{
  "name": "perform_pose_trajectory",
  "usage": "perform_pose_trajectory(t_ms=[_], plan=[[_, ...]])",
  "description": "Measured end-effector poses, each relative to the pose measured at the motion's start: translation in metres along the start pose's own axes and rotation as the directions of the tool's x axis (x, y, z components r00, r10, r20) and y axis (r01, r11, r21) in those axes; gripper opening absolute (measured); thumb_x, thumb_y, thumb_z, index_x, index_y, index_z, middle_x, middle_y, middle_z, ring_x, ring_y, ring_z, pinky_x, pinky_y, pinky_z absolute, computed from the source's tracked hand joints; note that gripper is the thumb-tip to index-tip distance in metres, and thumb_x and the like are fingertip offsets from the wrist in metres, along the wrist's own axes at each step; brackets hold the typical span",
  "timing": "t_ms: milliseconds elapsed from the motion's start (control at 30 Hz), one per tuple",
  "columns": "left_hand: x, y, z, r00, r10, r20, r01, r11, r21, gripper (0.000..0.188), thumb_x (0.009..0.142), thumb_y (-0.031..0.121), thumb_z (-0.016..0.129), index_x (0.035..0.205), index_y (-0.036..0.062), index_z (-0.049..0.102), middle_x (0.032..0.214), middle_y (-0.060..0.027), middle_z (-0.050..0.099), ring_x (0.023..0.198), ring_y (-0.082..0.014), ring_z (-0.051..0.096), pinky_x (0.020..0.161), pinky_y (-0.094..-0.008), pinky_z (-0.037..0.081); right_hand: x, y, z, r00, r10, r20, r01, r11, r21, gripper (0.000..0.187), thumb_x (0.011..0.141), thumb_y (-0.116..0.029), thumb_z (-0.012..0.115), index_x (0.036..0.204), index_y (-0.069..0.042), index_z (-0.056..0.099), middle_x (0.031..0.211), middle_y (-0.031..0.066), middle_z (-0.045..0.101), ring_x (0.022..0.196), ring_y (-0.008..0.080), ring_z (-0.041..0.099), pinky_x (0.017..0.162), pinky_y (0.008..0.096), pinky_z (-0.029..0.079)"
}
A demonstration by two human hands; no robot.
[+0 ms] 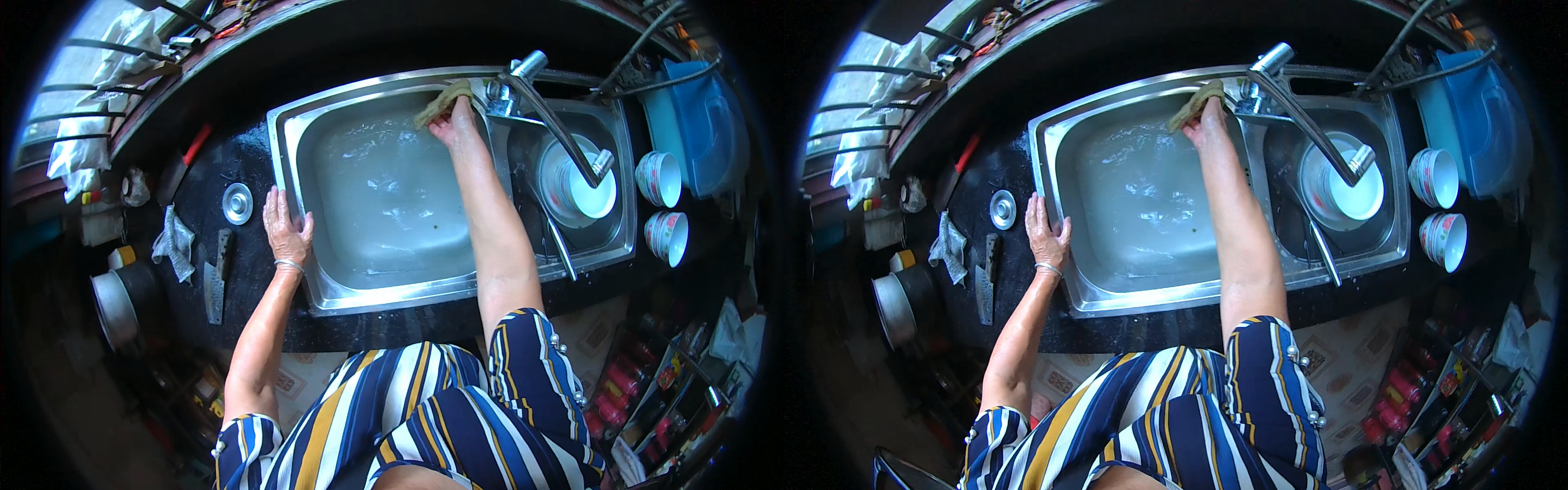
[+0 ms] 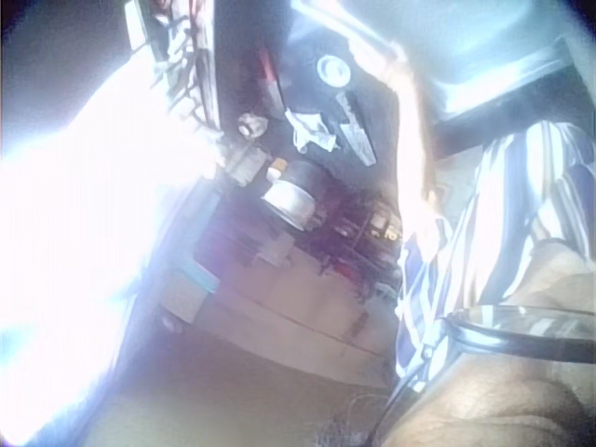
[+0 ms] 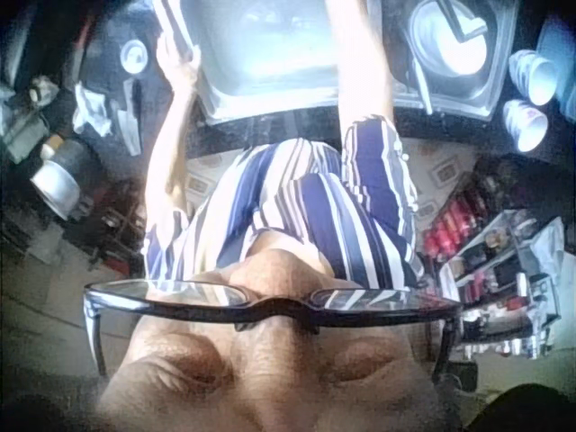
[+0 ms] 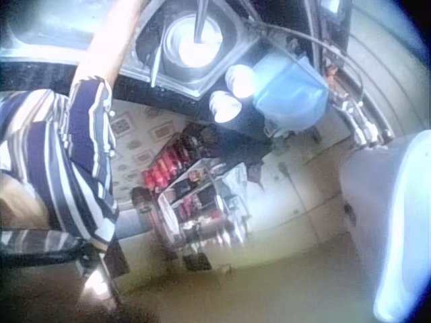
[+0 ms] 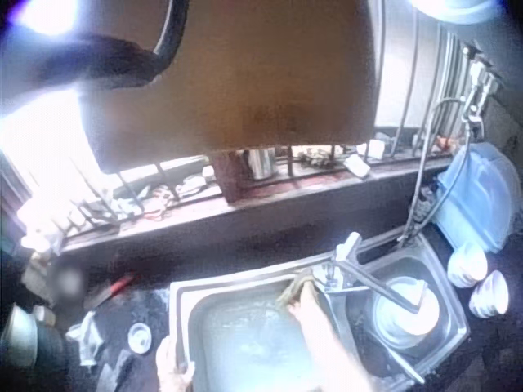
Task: The person washes chopsticks and a ladle in a kitchen sink using a cloth, then scrubs the sink basin and surrounding countertop. They move to a counter to pick up a pot, remove a piece of food from it, and place the pot back down.
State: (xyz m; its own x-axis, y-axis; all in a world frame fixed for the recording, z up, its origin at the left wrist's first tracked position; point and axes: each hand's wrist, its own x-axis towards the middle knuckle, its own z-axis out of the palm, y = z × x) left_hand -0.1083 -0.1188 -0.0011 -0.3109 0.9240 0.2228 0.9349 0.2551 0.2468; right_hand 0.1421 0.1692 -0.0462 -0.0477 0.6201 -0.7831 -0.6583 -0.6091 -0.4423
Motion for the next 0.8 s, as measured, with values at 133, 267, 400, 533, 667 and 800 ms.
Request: perform_pose_trajectory(t_ms=[133, 267, 400, 533, 667, 800], plan=[[0.002, 0.001, 0.002, 1.0, 0.025, 0.011, -0.024, 0.999, -0.025, 0.069, 0.076, 0.022, 0.069, 0.135, -0.0026, 0.042, 0.143, -0.0219, 0.038, 0.134, -0.0379, 0.036, 0.112, -0.0473, 0.027, 0.012, 0.01, -0.027, 0.988, -0.155, 0.009, 0.153, 0.979, 0.134, 0.052, 0.097, -0.055, 0.036, 0.128, -0.014, 0.044, 0.121, 0.0108, 0.053, 0.104, 0.0287, 0.055, 0.081, 0.0535, 0.05], [0.003, -0.001, 0.008, 0.998, 0.065, -0.017, -0.066, 0.998, -0.022, 0.071, 0.078, 0.023, 0.068, 0.138, 0.0003, 0.039, 0.144, -0.0205, 0.038, 0.134, -0.0367, 0.035, 0.112, -0.0466, 0.026, -0.006, 0.024, -0.068, 0.97, -0.216, -0.115, 0.243, 0.9, 0.362, 0.041, 0.097, -0.045, 0.037, 0.118, -0.013, 0.052, 0.113, 0.0096, 0.057, 0.097, 0.0266, 0.059, 0.078, 0.0488, 0.053], [-0.005, -0.007, 0.006, 1.0, 0.02, 0.0, -0.02, 1.0, 0.007, 0.07, 0.078, 0.024, 0.067, 0.138, -0.0001, 0.039, 0.144, -0.0202, 0.038, 0.135, -0.0362, 0.034, 0.113, -0.0467, 0.025, -0.066, 0.049, -0.09, 0.934, -0.285, -0.217, 0.355, 0.818, 0.452, 0.042, 0.097, -0.039, 0.037, 0.107, -0.006, 0.061, 0.106, 0.0111, 0.063, 0.09, 0.028, 0.063, 0.08, 0.0475, 0.054], [0.002, -0.001, 0.003, 1.0, 0.016, -0.001, -0.016, 1.0, 0.005, 0.069, 0.079, 0.023, 0.067, 0.138, -0.0007, 0.04, 0.144, -0.0204, 0.037, 0.136, -0.0357, 0.033, 0.113, -0.0471, 0.024, -0.105, 0.065, -0.137, 0.944, -0.266, -0.193, 0.32, 0.876, 0.36, 0.058, 0.097, -0.047, 0.03, 0.126, -0.004, 0.054, 0.124, 0.0148, 0.058, 0.11, 0.0339, 0.059, 0.089, 0.0518, 0.051], [0.004, -0.002, 0.003, 0.999, 0.035, -0.02, -0.035, 0.999, -0.011, 0.069, 0.078, 0.022, 0.067, 0.137, -0.0007, 0.04, 0.144, -0.0205, 0.037, 0.136, -0.0352, 0.034, 0.114, -0.0463, 0.024, -0.11, 0.075, -0.147, 0.857, -0.515, -0.031, 0.505, 0.849, -0.155, 0.049, 0.095, -0.044, 0.043, 0.121, -0.004, 0.056, 0.112, 0.0118, 0.061, 0.097, 0.0272, 0.062, 0.081, 0.0409, 0.051], [-0.003, -0.005, 0.0, 1.0, 0.0, -0.014, -0.001, 1.0, -0.025, 0.068, 0.077, 0.02, 0.068, 0.136, -0.0001, 0.042, 0.145, -0.0198, 0.037, 0.137, -0.0344, 0.033, 0.114, -0.0454, 0.024, -0.119, 0.047, -0.105, 0.846, -0.502, 0.178, 0.439, 0.468, -0.767, 0.04, 0.092, -0.035, 0.048, 0.111, -0.002, 0.062, 0.098, 0.016, 0.063, 0.09, 0.0276, 0.062, 0.078, 0.0396, 0.048]])
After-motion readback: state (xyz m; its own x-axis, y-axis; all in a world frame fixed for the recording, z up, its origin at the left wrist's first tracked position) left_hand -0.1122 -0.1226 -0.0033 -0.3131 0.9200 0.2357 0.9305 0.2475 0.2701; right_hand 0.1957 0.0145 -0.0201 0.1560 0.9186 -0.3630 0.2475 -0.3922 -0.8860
